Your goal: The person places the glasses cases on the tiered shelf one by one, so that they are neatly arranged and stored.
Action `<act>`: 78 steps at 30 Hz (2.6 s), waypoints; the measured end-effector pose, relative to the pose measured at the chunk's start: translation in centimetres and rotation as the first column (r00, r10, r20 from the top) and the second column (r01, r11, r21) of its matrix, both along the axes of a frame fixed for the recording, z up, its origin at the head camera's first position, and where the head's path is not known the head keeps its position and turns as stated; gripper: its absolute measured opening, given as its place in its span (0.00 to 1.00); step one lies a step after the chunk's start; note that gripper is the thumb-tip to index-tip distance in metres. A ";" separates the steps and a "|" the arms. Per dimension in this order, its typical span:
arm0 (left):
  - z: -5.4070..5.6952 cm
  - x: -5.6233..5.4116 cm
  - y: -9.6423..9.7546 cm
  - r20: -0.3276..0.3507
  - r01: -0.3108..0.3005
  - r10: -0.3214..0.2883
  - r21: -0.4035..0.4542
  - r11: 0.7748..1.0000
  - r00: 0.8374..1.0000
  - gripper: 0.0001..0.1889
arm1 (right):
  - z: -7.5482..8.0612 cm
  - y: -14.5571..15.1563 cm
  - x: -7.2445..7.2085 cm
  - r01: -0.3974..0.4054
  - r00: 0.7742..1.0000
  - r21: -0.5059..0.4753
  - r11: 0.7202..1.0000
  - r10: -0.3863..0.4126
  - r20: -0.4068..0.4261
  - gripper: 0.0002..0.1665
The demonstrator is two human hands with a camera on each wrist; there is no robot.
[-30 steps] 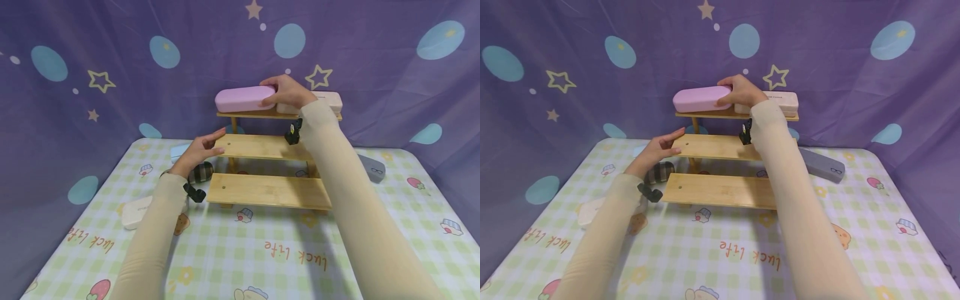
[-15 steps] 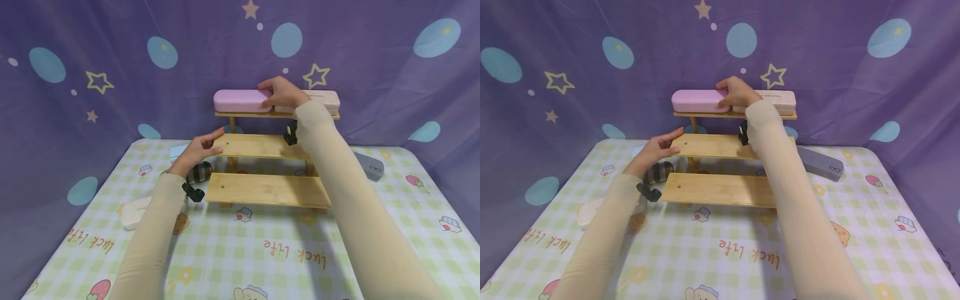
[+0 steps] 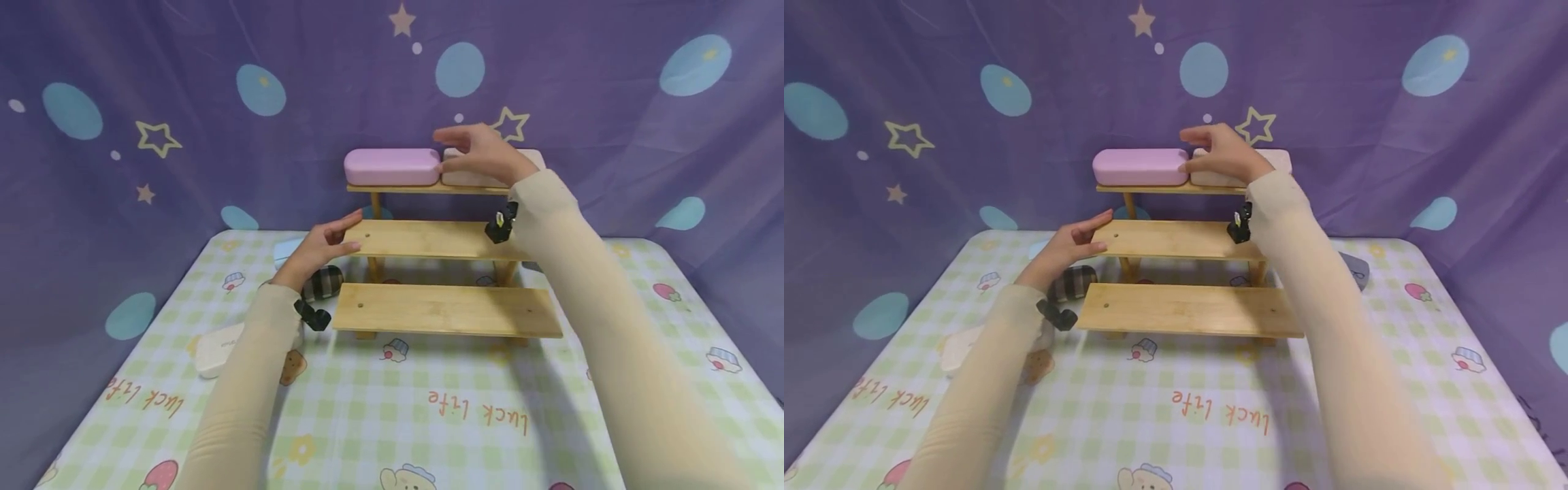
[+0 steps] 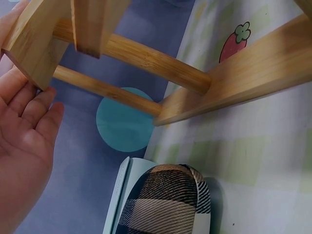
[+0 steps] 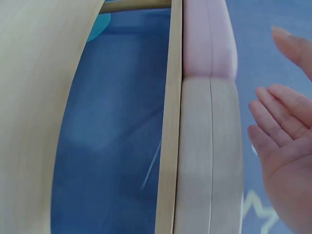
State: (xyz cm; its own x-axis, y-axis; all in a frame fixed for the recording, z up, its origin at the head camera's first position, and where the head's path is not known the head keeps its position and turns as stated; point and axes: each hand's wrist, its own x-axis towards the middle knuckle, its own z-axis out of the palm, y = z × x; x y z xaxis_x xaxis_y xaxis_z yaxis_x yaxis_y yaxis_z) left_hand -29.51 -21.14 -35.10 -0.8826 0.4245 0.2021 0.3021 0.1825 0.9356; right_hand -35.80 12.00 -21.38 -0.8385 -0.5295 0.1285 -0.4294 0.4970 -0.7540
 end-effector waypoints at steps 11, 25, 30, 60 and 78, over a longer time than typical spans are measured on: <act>1.3 1.1 0.0 0.048 -0.017 0.017 0.002 1.000 0.999 0.33 | -2.4 8.1 2.8 0.110 0.991 -0.192 0.975 -0.094 0.091 0.39; -0.1 0.1 -0.9 0.054 -0.049 0.049 -0.006 0.999 0.997 0.33 | -8.7 15.9 5.8 0.190 0.982 -0.464 0.865 -0.165 0.093 0.32; 0.0 0.3 -1.0 0.046 -0.051 0.052 -0.018 0.999 0.998 0.34 | -11.4 18.1 6.5 0.140 0.990 -0.547 0.825 -0.099 0.104 0.31; 1.7 1.8 -0.4 0.055 -0.044 0.045 -0.017 0.999 0.997 0.34 | -20.2 25.0 7.9 0.353 0.919 -0.190 0.916 -0.301 0.256 0.38; -0.2 0.1 -1.2 0.028 -0.038 0.038 -0.007 0.999 0.999 0.34 | -21.3 24.7 7.2 0.374 0.866 -0.210 0.903 -0.260 0.427 0.48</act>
State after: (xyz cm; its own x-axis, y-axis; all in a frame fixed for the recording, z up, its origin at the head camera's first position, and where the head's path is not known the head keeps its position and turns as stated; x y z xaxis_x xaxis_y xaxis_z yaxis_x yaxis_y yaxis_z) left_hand -29.38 -22.30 -35.31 -0.9034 0.3920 0.1740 0.2680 0.1993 0.9426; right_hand -28.62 36.65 -42.65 -0.9671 -0.2165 -0.1333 0.0633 0.3026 -0.9510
